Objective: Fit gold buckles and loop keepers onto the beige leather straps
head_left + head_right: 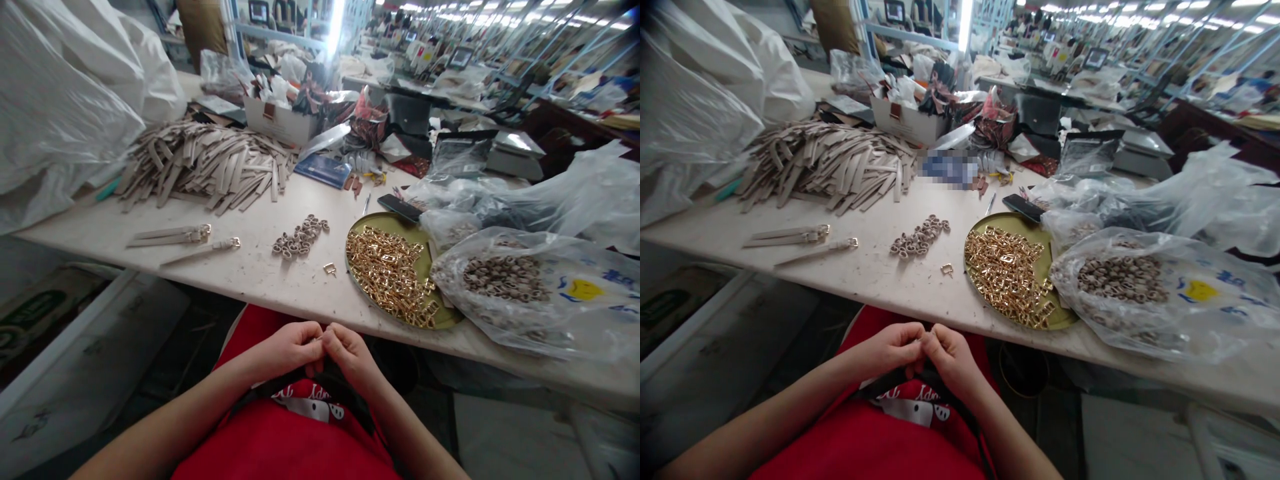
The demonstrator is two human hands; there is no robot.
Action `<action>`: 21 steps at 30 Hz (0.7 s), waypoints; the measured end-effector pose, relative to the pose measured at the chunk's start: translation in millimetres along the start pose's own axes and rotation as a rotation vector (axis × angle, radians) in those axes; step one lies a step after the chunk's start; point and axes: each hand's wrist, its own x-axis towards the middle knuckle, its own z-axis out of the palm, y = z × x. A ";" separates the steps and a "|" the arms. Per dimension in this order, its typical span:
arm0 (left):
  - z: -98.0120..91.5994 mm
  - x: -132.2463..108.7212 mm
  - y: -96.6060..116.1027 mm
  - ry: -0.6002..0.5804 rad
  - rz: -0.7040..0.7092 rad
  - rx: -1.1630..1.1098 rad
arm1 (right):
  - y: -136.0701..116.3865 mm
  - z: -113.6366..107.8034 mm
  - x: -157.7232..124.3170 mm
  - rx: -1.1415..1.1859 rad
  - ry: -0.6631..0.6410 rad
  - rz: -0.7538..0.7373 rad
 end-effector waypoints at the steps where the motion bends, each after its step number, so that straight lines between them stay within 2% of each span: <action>1: 0.3 0.5 -1.0 -0.006 0.007 -0.002 | 0.9 2.4 0.9 0.047 -0.015 0.030; 6: -0.2 4.8 -2.0 -0.007 0.014 -0.041 | 9.7 15.3 6.5 0.461 -0.011 0.121; 9: -6.3 7.1 1.2 -0.039 0.001 -0.094 | 13.5 13.3 11.6 0.531 0.018 0.147; 13: -16.3 5.6 4.7 -0.102 -0.061 -0.143 | 15.6 0.5 17.6 0.590 0.155 0.090; 17: -15.9 4.1 6.7 -0.047 -0.148 -0.077 | 16.5 -8.8 16.3 0.442 0.186 0.001; 21: -8.1 6.1 6.2 0.012 -0.142 0.060 | 10.9 -10.4 11.0 0.233 0.087 -0.029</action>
